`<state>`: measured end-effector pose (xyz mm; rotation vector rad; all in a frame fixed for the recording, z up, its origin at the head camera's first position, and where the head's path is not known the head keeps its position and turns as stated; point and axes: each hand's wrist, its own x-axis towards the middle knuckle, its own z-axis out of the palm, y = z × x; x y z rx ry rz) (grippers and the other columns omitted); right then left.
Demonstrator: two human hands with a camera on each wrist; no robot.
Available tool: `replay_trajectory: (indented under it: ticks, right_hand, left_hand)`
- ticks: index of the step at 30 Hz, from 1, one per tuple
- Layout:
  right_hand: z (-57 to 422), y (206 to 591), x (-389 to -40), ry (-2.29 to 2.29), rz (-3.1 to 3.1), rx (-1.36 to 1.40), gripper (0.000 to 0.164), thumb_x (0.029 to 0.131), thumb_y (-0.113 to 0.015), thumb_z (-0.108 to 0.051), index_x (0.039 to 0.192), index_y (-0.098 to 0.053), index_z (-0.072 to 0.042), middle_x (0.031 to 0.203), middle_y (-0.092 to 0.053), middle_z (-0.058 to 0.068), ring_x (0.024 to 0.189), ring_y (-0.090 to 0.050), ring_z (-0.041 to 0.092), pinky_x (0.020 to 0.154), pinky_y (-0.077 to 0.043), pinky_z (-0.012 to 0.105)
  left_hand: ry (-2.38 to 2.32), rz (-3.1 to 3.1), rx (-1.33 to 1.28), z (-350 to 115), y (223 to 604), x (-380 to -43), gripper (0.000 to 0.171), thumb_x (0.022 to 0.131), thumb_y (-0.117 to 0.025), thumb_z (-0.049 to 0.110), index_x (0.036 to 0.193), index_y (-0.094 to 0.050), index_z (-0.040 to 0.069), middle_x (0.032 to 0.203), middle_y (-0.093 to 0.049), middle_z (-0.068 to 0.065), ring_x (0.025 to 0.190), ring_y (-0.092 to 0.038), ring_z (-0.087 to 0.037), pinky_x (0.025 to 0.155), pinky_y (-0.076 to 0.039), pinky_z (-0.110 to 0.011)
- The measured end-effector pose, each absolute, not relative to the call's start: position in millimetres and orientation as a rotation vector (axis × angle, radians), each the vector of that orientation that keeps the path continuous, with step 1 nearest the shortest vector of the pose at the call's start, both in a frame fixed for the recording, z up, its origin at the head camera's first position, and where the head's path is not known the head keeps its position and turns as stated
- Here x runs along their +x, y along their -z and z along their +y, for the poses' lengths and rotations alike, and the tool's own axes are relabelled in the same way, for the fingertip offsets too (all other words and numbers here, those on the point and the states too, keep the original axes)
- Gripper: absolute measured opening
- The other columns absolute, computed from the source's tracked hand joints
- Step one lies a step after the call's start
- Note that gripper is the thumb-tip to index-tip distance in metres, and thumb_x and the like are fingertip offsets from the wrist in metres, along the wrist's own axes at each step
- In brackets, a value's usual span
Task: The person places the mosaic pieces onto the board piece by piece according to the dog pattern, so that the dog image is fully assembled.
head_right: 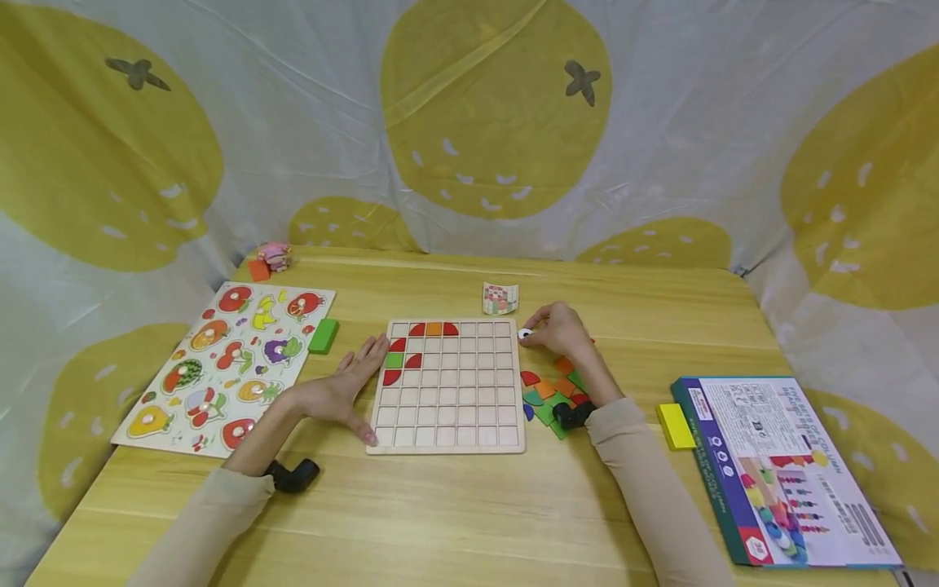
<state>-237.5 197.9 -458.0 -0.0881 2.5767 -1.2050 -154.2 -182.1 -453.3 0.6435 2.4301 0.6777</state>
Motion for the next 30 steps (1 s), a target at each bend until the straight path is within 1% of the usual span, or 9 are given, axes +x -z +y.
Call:
replay_trajectory:
  ticks: [4,9,12,17,19,23,30]
  right_hand:
    - [182,448,-232,1.272,2.617,-0.158,0.024,0.078,-0.081,-0.023,0.095,-0.073,-0.008,0.049,-0.037,-0.004,0.045,-0.033,0.014,0.046,-0.031,0.025]
    - [129,440,-225,1.344,2.582,-0.189,0.021,0.072,-0.085,-0.023,0.09,-0.077,-0.015,0.053,-0.038,-0.002,0.051,-0.031,0.016,0.049,-0.028,0.026]
    - [93,442,-221,1.338,2.564,-0.184,0.02,0.068,-0.088,-0.023,0.083,-0.077,-0.015,0.057,-0.044,-0.001,0.053,-0.034,0.015,0.048,-0.028,0.025]
    - [52,449,-220,1.301,2.578,-0.186,0.022,0.066,-0.089,-0.025,0.077,-0.074,-0.013,0.068,-0.059,0.0,0.061,-0.045,0.014,0.051,-0.034,0.023]
    - [45,452,-220,1.283,2.601,-0.181,0.023,0.066,-0.089,-0.026,0.077,-0.074,-0.013,0.072,-0.063,0.001,0.065,-0.047,0.015,0.053,-0.036,0.024]
    - [39,455,-223,1.281,2.62,-0.177,0.023,0.067,-0.089,-0.025,0.08,-0.075,-0.013,0.076,-0.065,0.003,0.066,-0.049,0.017,0.055,-0.037,0.025]
    - [38,459,-226,1.323,2.572,-0.227,0.017,0.07,-0.087,-0.02,0.084,-0.079,-0.014,0.085,-0.068,0.004,0.068,-0.046,0.016,0.055,-0.033,0.024]
  left_hand:
    - [-0.671,2.433,0.631,-184,454,-154,0.15,0.054,-0.09,0.047,0.153,0.015,0.008,0.161,0.024,-0.009,0.149,0.023,-0.03,0.121,0.011,-0.056]
    - [-0.691,2.429,0.65,-185,457,-154,0.149,0.054,-0.09,0.046,0.153,0.014,0.008,0.161,0.023,-0.01,0.149,0.022,-0.031,0.12,0.011,-0.056]
    - [-0.689,2.428,0.667,-183,457,-154,0.149,0.054,-0.09,0.046,0.153,0.014,0.007,0.161,0.024,-0.011,0.149,0.022,-0.032,0.12,0.011,-0.056]
    - [-0.67,2.427,0.674,-181,456,-156,0.149,0.055,-0.09,0.048,0.153,0.016,0.008,0.16,0.025,-0.01,0.148,0.023,-0.031,0.12,0.011,-0.056]
    - [-0.667,2.428,0.67,-180,455,-157,0.149,0.055,-0.089,0.048,0.153,0.016,0.009,0.16,0.025,-0.009,0.148,0.023,-0.03,0.121,0.011,-0.055]
    - [-0.674,2.425,0.657,-180,453,-158,0.149,0.055,-0.09,0.047,0.153,0.016,0.009,0.161,0.024,-0.009,0.149,0.023,-0.03,0.121,0.012,-0.054]
    - [-0.657,2.438,0.654,-184,454,-156,0.149,0.054,-0.09,0.048,0.153,0.014,0.007,0.161,0.023,-0.01,0.149,0.022,-0.032,0.12,0.01,-0.057]
